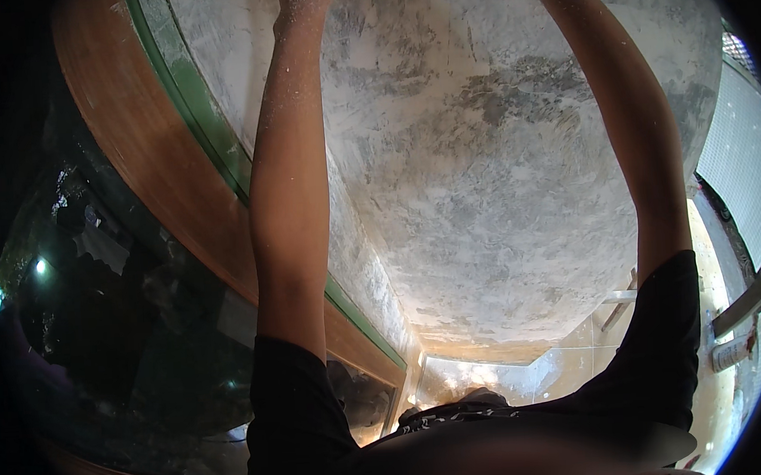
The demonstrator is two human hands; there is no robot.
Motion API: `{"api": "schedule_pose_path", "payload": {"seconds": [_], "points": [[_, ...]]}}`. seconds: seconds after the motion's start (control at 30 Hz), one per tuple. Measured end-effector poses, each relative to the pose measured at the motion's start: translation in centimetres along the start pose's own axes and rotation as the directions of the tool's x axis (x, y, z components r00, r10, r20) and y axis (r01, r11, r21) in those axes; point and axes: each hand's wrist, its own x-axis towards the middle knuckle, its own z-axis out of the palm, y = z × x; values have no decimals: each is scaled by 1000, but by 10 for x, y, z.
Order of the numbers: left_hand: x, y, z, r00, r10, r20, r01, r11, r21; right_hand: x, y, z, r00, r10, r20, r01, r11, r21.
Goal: The person applies and smooths wall putty onto a wall using a plastic spatula.
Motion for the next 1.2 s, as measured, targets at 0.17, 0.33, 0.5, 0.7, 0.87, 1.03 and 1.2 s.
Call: {"api": "schedule_pose_path", "payload": {"seconds": [0.17, 0.33, 0.5, 0.7, 0.87, 1.03, 1.2], "points": [[-17, -20, 0, 997, 76, -29, -78, 994, -71, -12, -13, 16, 997, 80, -10, -81, 996, -47], [-37, -46, 2, 987, 134, -90, -137, 990, -33, -25, -28, 28, 996, 55, 77, -59, 997, 50], [-8, -13, 7, 1000, 26, 17, -26, 999, 27, -16, -14, -4, 999, 48, 7, -48, 999, 13], [-41, -19, 18, 996, -42, 79, 51, 991, -122, -45, -19, 12, 998, 61, 17, -61, 998, 22], [-42, 14, 3, 968, -181, 173, 227, 926, -302, -42, -21, 1, 1000, 8, 11, -9, 998, 60], [-40, -2, -2, 999, 42, -13, -44, 984, -171, -43, -29, 9, 993, 117, 14, -117, 993, 22], [-68, -15, 36, 999, 16, 46, -14, 999, -40, -85, -27, 1, 973, 183, 140, -179, 983, -42]]}}
